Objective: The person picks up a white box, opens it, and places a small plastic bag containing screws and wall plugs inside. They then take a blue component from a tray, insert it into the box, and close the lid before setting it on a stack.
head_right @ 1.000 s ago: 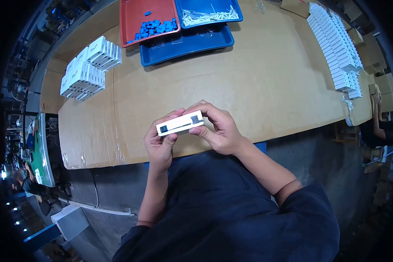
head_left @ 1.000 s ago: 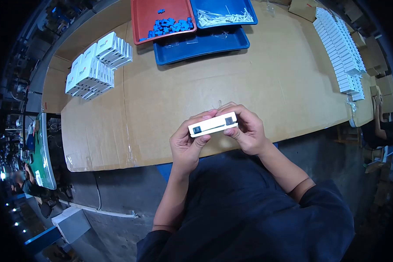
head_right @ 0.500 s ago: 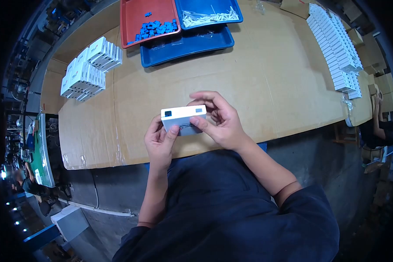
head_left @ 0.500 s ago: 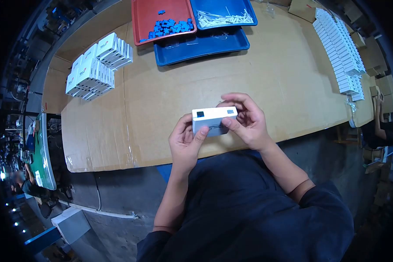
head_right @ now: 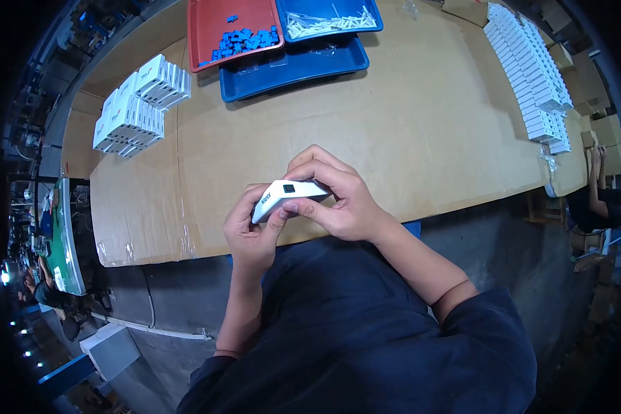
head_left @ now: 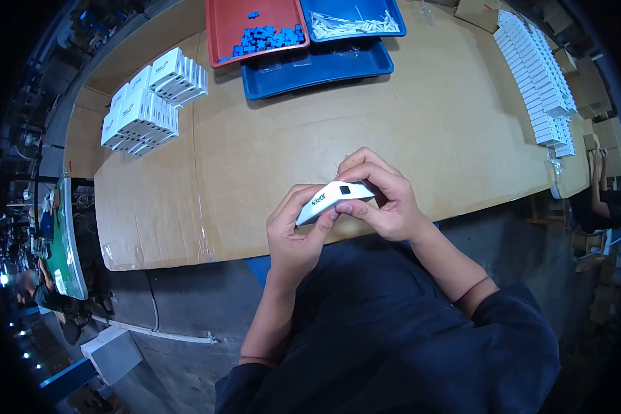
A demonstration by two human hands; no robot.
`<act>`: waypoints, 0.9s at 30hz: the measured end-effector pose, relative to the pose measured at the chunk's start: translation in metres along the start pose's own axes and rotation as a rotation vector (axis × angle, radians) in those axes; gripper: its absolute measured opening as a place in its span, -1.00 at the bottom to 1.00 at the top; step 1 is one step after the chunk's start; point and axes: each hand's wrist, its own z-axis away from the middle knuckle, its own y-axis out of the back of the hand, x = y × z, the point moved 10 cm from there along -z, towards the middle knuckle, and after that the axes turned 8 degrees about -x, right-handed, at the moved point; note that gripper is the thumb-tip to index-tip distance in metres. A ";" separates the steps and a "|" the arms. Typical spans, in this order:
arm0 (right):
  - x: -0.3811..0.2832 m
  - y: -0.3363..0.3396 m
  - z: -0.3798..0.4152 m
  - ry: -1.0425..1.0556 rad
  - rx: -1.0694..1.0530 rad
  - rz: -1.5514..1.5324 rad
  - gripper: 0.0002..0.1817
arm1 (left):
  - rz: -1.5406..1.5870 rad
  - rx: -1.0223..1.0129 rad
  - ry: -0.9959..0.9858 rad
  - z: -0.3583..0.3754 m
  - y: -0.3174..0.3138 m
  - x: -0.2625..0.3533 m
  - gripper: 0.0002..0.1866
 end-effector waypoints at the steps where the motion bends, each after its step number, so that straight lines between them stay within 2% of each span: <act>1: 0.000 -0.001 0.000 -0.003 0.000 0.000 -0.64 | 0.013 0.007 0.010 0.000 0.000 -0.002 -0.69; 3: 0.005 0.001 -0.002 -0.058 0.017 0.000 -0.66 | 0.025 0.015 0.012 -0.002 0.000 -0.004 -0.70; 5: 0.010 0.003 -0.004 -0.087 0.039 0.019 -0.67 | 0.163 0.029 0.180 -0.003 -0.001 -0.023 -0.61; 9: 0.021 0.012 -0.002 -0.167 0.124 -0.026 -0.68 | 0.252 0.091 0.104 -0.010 -0.003 -0.017 -0.51; 11: 0.025 0.014 -0.001 -0.168 0.127 -0.113 -0.66 | 0.619 0.068 0.174 -0.009 -0.005 -0.039 -0.39; 12: 0.029 0.015 0.000 -0.177 0.130 -0.202 -0.64 | 0.617 0.067 0.169 -0.010 -0.001 -0.044 -0.39; 14: 0.032 0.017 0.000 -0.122 0.062 -0.161 -0.63 | 0.975 -0.164 0.603 0.006 -0.037 -0.079 -0.31; 15: 0.028 0.013 -0.002 -0.071 -0.003 -0.120 -0.61 | 1.026 -0.277 0.635 0.009 -0.046 -0.074 -0.42; 16: 0.028 0.012 -0.002 -0.070 -0.001 -0.119 -0.61 | 1.025 -0.279 0.634 0.012 -0.046 -0.080 -0.42; 19: 0.018 0.020 -0.006 0.011 0.096 -0.012 -0.59 | 1.087 0.000 0.454 0.003 -0.023 -0.092 -0.55; 20: 0.038 0.027 -0.003 -0.148 0.182 -0.159 -0.55 | 1.083 -0.001 0.448 0.000 -0.023 -0.090 -0.55; 21: 0.058 0.032 0.005 -0.308 0.268 -0.305 -0.50 | 0.903 0.097 0.393 -0.003 -0.008 -0.088 -0.56; 23: 0.066 0.027 0.010 -0.342 0.227 -0.311 -0.45 | 0.662 0.224 0.339 -0.003 0.011 -0.084 -0.52; 24: 0.074 0.021 0.013 -0.381 0.183 -0.320 -0.38 | 0.657 0.221 0.334 -0.002 0.008 -0.086 -0.52; 25: 0.077 0.016 0.014 -0.348 0.146 -0.210 -0.26 | 0.490 0.190 0.249 -0.002 0.006 -0.079 -0.49; 26: 0.080 0.012 0.016 -0.336 0.158 -0.203 -0.26 | 0.326 0.152 0.160 -0.003 0.002 -0.068 -0.45; 27: 0.080 0.008 0.018 -0.327 0.165 -0.177 -0.26 | 0.259 0.083 0.174 -0.002 -0.007 -0.066 -0.38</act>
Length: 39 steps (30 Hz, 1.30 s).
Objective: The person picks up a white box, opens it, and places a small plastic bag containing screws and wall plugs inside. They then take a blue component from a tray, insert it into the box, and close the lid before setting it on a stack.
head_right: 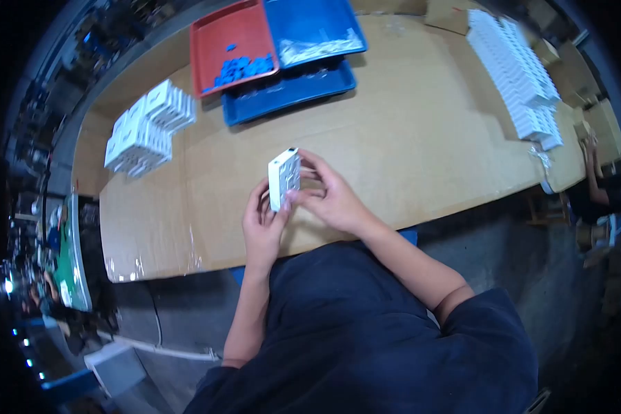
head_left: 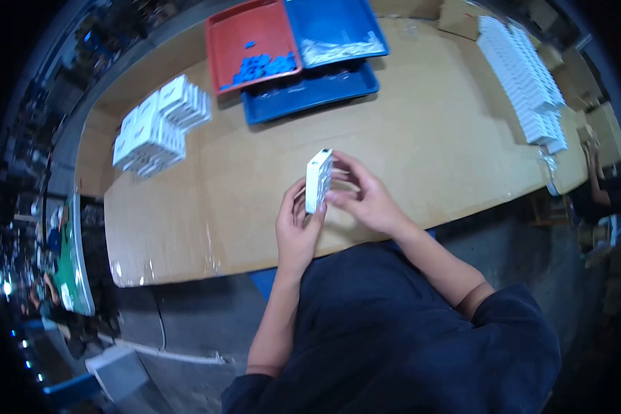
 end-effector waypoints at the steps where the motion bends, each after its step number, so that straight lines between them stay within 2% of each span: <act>1: -0.002 0.002 0.004 0.016 0.029 0.034 -0.25 | 0.013 -0.048 -0.014 0.003 -0.010 0.007 -0.38; 3: -0.011 0.006 0.007 0.061 0.053 0.065 -0.21 | -0.315 -0.169 -0.080 0.008 -0.034 0.024 -0.34; 5: -0.008 0.010 0.010 -0.025 -0.032 0.086 -0.29 | -0.407 -0.281 -0.088 0.015 -0.045 0.015 -0.32; 6: -0.016 0.022 0.014 -0.002 0.020 0.105 -0.29 | -0.364 -0.276 -0.069 0.018 -0.046 0.006 -0.33; 8: -0.023 0.019 0.018 -0.005 -0.082 0.218 -0.40 | -0.297 -0.278 0.002 0.021 -0.046 -0.006 -0.36; 9: -0.022 0.024 0.024 0.007 -0.069 0.178 -0.48 | -0.269 -0.286 0.053 0.022 -0.049 -0.012 -0.38; 11: -0.019 0.032 0.039 -0.030 -0.123 0.164 -0.50 | -0.251 -0.316 0.073 0.024 -0.058 -0.016 -0.45; 15: 0.000 0.074 0.072 -0.007 -0.027 0.163 -0.52 | -0.325 -0.380 0.101 0.025 -0.071 -0.028 -0.50; 17: 0.023 0.107 0.103 -0.219 0.180 -0.285 -0.54 | -0.249 -0.358 0.174 0.027 -0.072 -0.039 -0.52; 18: 0.027 0.122 0.115 -0.208 0.194 -0.282 -0.54 | -0.252 -0.358 0.181 0.026 -0.077 -0.040 -0.53; 21: 0.037 0.198 0.164 -0.205 0.561 -0.306 -0.60 | -0.228 -0.391 0.191 0.024 -0.090 -0.050 -0.55; 23: 0.023 0.254 0.202 -0.238 0.704 -0.098 -0.55 | -0.231 -0.412 0.176 0.021 -0.101 -0.052 -0.58; 25: -0.010 0.309 0.241 -0.109 0.924 0.124 -0.54 | -0.221 -0.412 0.178 0.018 -0.108 -0.055 -0.59; 29: -0.042 0.411 0.311 0.061 1.194 -0.040 -0.57 | -0.311 -0.362 0.113 0.008 -0.117 -0.056 -0.67; 30: -0.051 0.433 0.324 0.139 1.221 -0.146 -0.58 | -0.317 -0.369 0.114 0.006 -0.121 -0.058 -0.67; 34: -0.087 0.530 0.367 0.333 1.246 -0.183 -0.65 | -0.468 -0.321 0.012 -0.011 -0.139 -0.059 -0.75; 37: -0.111 0.600 0.378 0.421 1.330 -0.212 -0.54 | -0.427 -0.285 -0.008 -0.022 -0.153 -0.076 -0.76; 38: -0.124 0.617 0.376 0.455 1.319 -0.219 -0.53 | -0.642 -0.321 -0.124 -0.027 -0.159 -0.074 -0.76; 39: -0.123 0.652 0.380 0.476 1.322 -0.287 -0.52 | -0.646 -0.320 -0.118 -0.031 -0.163 -0.075 -0.76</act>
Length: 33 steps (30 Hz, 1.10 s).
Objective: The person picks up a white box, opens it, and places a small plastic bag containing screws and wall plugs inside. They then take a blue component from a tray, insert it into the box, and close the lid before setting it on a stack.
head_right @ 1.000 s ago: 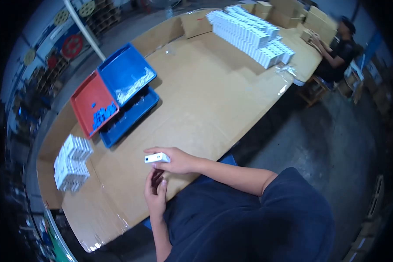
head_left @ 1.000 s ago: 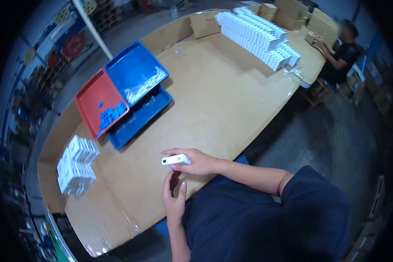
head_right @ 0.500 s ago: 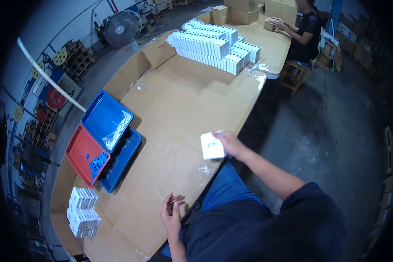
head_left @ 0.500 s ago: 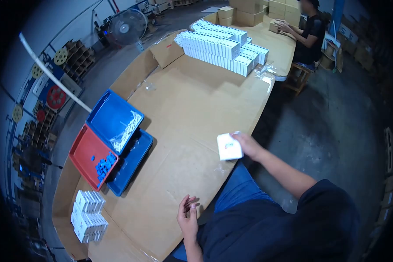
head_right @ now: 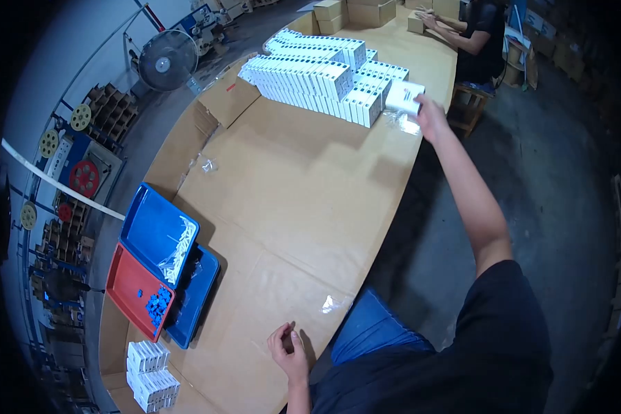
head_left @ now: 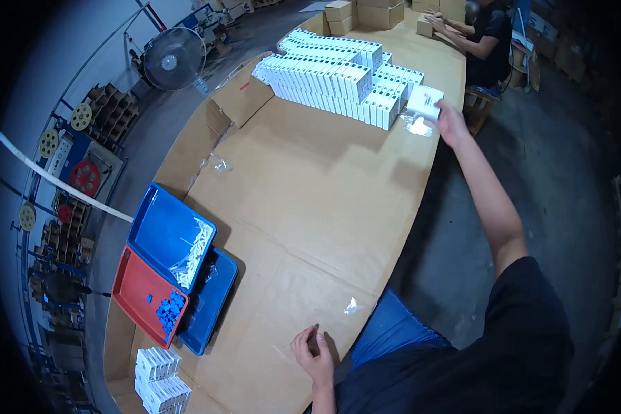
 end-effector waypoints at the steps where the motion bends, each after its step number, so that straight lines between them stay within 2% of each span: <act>1: -0.007 -0.001 -0.020 0.002 0.005 -0.004 -0.51 | -0.123 -0.003 -0.061 -0.003 -0.002 0.012 -0.75; 2: -0.014 -0.002 -0.039 0.022 0.031 0.027 -0.51 | -0.245 -0.008 -0.119 -0.004 -0.004 0.023 -0.74; 8: -0.032 -0.007 -0.157 0.066 0.103 0.060 -0.54 | -0.390 -0.066 -0.056 -0.009 -0.010 0.023 -0.64; 10: -0.044 0.012 -0.202 0.123 0.231 0.267 -0.60 | -0.413 -0.079 -0.032 -0.009 -0.010 0.018 -0.59; 11: -0.044 0.011 -0.218 0.115 0.225 0.267 -0.60 | -0.434 -0.092 -0.015 -0.010 -0.011 0.016 -0.53; 12: -0.055 0.012 -0.229 0.118 0.300 0.457 -0.62 | -0.436 -0.089 -0.003 -0.012 -0.012 0.014 -0.53; 13: -0.061 0.018 -0.244 0.121 0.372 0.649 -0.63 | -0.480 -0.087 0.001 -0.013 -0.013 0.014 -0.45; 14: -0.059 0.020 -0.261 0.112 0.362 0.656 -0.63 | -0.522 -0.087 0.006 -0.014 -0.014 0.015 -0.36; 16: -0.066 0.023 -0.293 0.074 0.413 1.059 -0.56 | -0.560 -0.114 0.039 -0.016 -0.015 0.017 -0.29; 20: -0.057 0.002 -0.309 0.054 0.346 1.121 -0.58 | -0.629 -0.175 0.080 -0.023 -0.023 0.011 -0.14; 23: -0.048 0.035 -0.365 -0.008 0.414 1.242 -0.63 | -0.647 -0.179 0.083 -0.027 -0.026 0.018 -0.11; 24: -0.045 0.026 -0.365 -0.008 0.408 1.242 -0.63 | -0.648 -0.176 0.088 -0.029 -0.025 0.021 -0.11; 26: -0.035 0.003 -0.354 -0.142 0.352 1.477 -0.66 | -0.559 -0.209 0.078 -0.034 -0.024 0.027 -0.05; 28: -0.015 0.009 -0.379 -0.148 0.327 1.496 -0.66 | -0.571 -0.222 0.089 -0.038 -0.025 0.028 -0.05; 30: 0.025 0.001 -0.403 -0.250 -0.066 1.567 -0.60 | -0.582 -0.244 0.105 -0.037 -0.026 0.027 -0.05; 33: 0.022 0.011 -0.404 -0.206 -0.065 1.630 -0.52 | -0.572 -0.244 0.129 -0.038 -0.026 0.023 -0.05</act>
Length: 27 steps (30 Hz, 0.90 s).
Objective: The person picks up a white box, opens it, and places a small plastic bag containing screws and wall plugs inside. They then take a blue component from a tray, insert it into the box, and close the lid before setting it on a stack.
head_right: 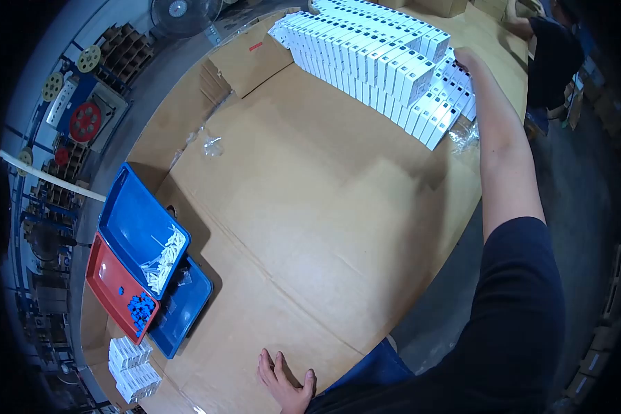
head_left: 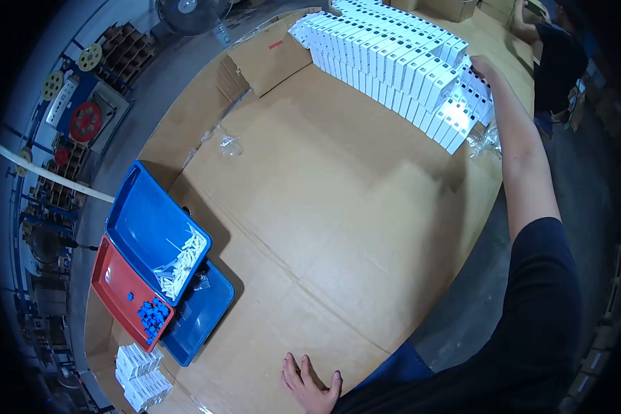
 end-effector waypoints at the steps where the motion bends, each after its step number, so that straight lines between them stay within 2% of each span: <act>1: -0.002 0.000 0.001 0.018 -0.003 0.053 -0.50 | 0.007 0.003 0.000 0.000 0.000 -0.001 -0.05; 5: 0.009 0.011 0.003 0.027 0.110 -0.088 -0.44 | 0.014 0.004 -0.001 0.002 0.001 -0.001 -0.04; 7: -0.003 0.037 0.041 0.025 0.348 0.034 -0.41 | -0.053 0.011 0.015 0.004 -0.006 -0.009 -0.08; 10: 0.002 0.048 0.093 0.301 0.650 -0.222 -0.41 | -0.102 0.026 0.044 0.008 -0.007 -0.016 -0.09; 11: -0.039 0.044 0.181 0.208 0.625 -0.217 -0.51 | -0.088 0.024 0.028 0.007 -0.005 -0.014 -0.08; 12: -0.024 0.038 0.185 0.528 0.657 -0.387 -0.60 | -0.075 0.029 0.036 0.007 -0.002 -0.013 -0.08; 13: -0.034 0.029 0.236 0.504 0.651 -0.389 -0.67 | -0.061 0.057 0.088 0.007 0.001 -0.019 -0.08; 14: -0.052 0.012 0.291 0.498 0.543 -0.479 -0.69 | -0.046 0.046 0.069 0.008 -0.001 -0.020 -0.09; 15: -0.030 -0.013 0.301 0.585 0.475 -0.743 -0.71 | -0.032 0.037 0.054 0.010 -0.002 -0.019 -0.10; 16: -0.036 -0.030 0.346 0.540 0.493 -0.523 -0.69 | -0.018 0.067 0.108 0.010 0.004 -0.023 -0.10; 17: -0.057 -0.054 0.398 0.530 0.368 -0.449 -0.70 | 0.017 0.087 0.061 0.009 0.010 -0.017 -0.17; 18: -0.062 -0.088 0.438 0.489 0.311 -0.550 -0.71 | 0.041 0.103 0.013 0.012 0.017 -0.015 -0.25; 19: -0.092 -0.115 0.494 0.610 0.183 -0.559 -0.76 | 0.046 0.123 0.051 0.014 0.015 -0.024 -0.25; 20: -0.104 -0.151 0.539 0.538 0.077 -0.686 -0.85 | 0.188 0.222 -0.028 0.017 0.015 -0.028 -0.32; 21: -0.130 -0.177 0.593 0.597 -0.005 -0.705 -0.86 | 0.319 0.323 -0.106 0.025 0.022 -0.028 -0.40; 22: -0.150 -0.213 0.638 0.579 -0.218 -0.851 -0.69 | 0.547 0.322 -0.116 0.022 0.025 -0.026 -0.51; 23: -0.180 -0.241 0.693 0.597 -0.418 -0.912 -0.41 | 0.772 0.325 -0.133 0.014 0.027 -0.019 -0.61; 25: -0.228 -0.277 0.786 0.786 -0.673 -0.859 -0.18 | 1.523 0.244 -0.032 -0.001 0.017 0.006 -0.76; 26: -0.242 -0.286 0.815 0.803 -0.702 -0.859 -0.18 | 1.518 0.277 -0.021 -0.002 0.029 0.015 -0.76; 27: -0.250 -0.298 0.834 0.684 -0.760 -0.957 -0.14 | 1.751 0.162 -0.065 -0.004 0.031 0.033 -0.78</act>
